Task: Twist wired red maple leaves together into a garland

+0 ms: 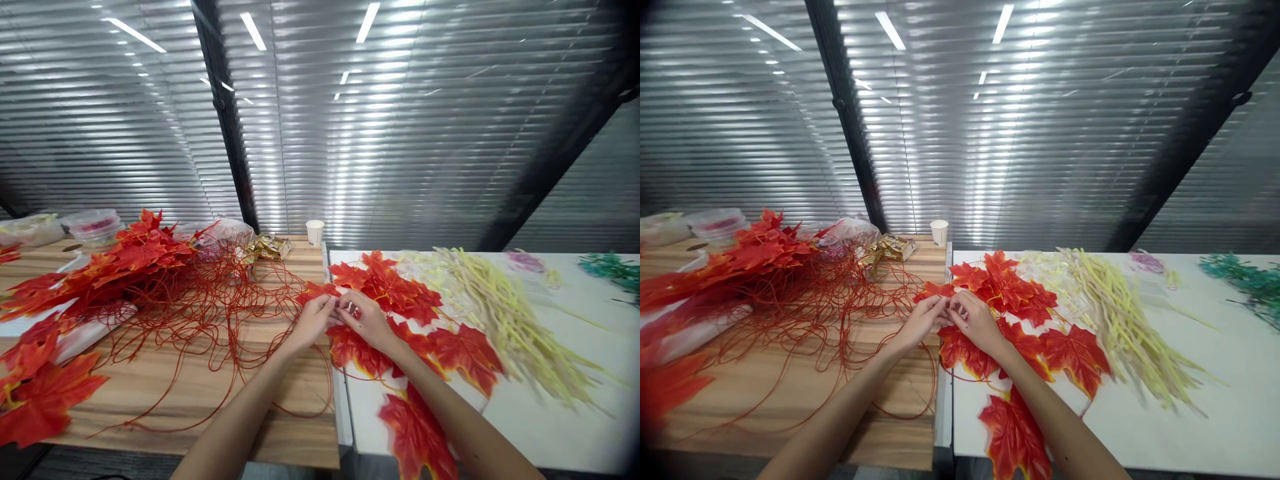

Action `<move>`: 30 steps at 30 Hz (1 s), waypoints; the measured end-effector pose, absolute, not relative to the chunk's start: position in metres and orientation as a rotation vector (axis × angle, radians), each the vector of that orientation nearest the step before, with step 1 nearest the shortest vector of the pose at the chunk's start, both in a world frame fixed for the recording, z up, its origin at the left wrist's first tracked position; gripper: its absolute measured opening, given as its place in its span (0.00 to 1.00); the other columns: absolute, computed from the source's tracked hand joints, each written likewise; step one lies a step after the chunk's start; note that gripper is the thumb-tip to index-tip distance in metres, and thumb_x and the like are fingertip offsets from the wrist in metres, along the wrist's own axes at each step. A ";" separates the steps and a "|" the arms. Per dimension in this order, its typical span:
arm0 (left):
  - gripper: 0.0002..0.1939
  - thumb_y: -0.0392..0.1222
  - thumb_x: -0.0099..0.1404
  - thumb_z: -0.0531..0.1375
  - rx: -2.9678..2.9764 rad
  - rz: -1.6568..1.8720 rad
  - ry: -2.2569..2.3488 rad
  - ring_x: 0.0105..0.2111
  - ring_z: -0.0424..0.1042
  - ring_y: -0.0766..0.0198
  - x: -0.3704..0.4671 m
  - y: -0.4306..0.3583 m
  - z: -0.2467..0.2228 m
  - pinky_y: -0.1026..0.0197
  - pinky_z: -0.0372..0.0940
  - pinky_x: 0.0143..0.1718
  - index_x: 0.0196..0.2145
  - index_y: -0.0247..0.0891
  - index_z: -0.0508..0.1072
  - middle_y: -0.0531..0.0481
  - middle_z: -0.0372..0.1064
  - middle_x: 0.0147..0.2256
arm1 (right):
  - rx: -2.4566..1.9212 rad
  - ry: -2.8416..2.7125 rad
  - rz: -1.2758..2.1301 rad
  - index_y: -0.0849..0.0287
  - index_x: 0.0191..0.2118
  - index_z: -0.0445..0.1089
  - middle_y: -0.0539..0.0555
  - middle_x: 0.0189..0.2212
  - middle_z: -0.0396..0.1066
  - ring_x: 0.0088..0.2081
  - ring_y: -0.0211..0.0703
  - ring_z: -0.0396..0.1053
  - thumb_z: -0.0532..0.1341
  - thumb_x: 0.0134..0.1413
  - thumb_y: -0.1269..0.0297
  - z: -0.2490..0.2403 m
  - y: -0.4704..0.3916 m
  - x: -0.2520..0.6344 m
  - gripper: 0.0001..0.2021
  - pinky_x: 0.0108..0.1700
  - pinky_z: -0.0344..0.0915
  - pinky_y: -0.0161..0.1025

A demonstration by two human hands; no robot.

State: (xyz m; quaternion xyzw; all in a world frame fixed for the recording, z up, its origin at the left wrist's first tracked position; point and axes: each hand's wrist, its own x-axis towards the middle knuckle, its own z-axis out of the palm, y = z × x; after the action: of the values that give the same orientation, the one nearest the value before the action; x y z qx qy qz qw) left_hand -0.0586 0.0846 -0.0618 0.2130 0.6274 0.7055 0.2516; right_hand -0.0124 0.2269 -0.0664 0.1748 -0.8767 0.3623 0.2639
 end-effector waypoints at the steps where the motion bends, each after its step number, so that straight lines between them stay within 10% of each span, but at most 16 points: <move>1: 0.21 0.56 0.55 0.55 0.582 1.920 1.707 0.27 0.69 0.67 -0.059 0.085 -0.062 0.61 0.66 0.34 0.30 0.32 0.65 0.48 0.67 0.29 | 0.472 -2.369 0.983 0.59 0.31 0.61 0.51 0.28 0.64 0.29 0.36 0.62 0.53 0.53 0.71 -0.066 0.227 -0.012 0.02 0.32 0.61 0.33; 30: 0.21 0.56 0.54 0.56 0.548 1.956 1.711 0.28 0.69 0.66 -0.058 0.085 -0.060 0.60 0.66 0.35 0.31 0.32 0.65 0.49 0.67 0.29 | 0.559 -2.281 0.962 0.59 0.29 0.64 0.53 0.30 0.68 0.34 0.38 0.66 0.55 0.51 0.73 -0.068 0.229 -0.013 0.04 0.36 0.65 0.35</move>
State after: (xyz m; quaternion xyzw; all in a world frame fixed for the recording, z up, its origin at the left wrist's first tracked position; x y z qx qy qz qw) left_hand -0.0581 0.0852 -0.0605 0.2004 0.6253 0.7149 0.2404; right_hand -0.0131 0.2289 -0.0676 0.2103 -0.8581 0.3620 0.2972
